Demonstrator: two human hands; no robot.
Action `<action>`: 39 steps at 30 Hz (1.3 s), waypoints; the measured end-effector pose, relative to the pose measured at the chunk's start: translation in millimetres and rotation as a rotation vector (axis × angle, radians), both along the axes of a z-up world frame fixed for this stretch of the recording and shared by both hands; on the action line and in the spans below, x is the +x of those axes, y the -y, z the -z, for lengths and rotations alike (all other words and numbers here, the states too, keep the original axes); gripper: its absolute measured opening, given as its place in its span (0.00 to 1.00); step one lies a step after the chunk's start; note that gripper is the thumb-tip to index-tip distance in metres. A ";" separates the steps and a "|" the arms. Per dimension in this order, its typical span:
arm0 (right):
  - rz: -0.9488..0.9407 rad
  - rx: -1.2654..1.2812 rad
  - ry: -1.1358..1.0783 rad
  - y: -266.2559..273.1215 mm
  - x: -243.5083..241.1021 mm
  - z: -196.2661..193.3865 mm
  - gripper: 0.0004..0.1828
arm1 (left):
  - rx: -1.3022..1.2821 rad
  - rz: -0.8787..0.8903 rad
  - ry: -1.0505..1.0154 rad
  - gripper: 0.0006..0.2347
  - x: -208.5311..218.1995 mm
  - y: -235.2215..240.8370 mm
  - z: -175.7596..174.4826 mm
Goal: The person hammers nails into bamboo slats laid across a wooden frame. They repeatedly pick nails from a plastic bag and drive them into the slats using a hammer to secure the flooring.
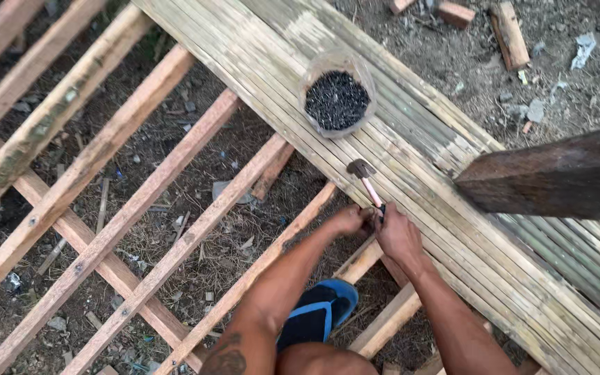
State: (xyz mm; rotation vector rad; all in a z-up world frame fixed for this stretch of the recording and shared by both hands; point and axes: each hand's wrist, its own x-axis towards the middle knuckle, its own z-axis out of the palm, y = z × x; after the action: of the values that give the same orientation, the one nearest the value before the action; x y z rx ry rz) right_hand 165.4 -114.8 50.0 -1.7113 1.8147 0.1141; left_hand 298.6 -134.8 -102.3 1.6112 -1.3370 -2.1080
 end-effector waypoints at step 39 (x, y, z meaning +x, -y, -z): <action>0.476 0.185 0.109 -133.2 -87.2 13.1 0.18 | -0.739 -0.490 0.125 0.09 73.0 89.2 -143.4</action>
State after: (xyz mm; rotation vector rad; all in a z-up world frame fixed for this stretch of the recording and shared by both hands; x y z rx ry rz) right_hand 78.2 18.4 37.0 -1.1041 2.0065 -0.0122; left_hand 371.6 -224.0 41.1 1.5251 -1.3442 -1.0674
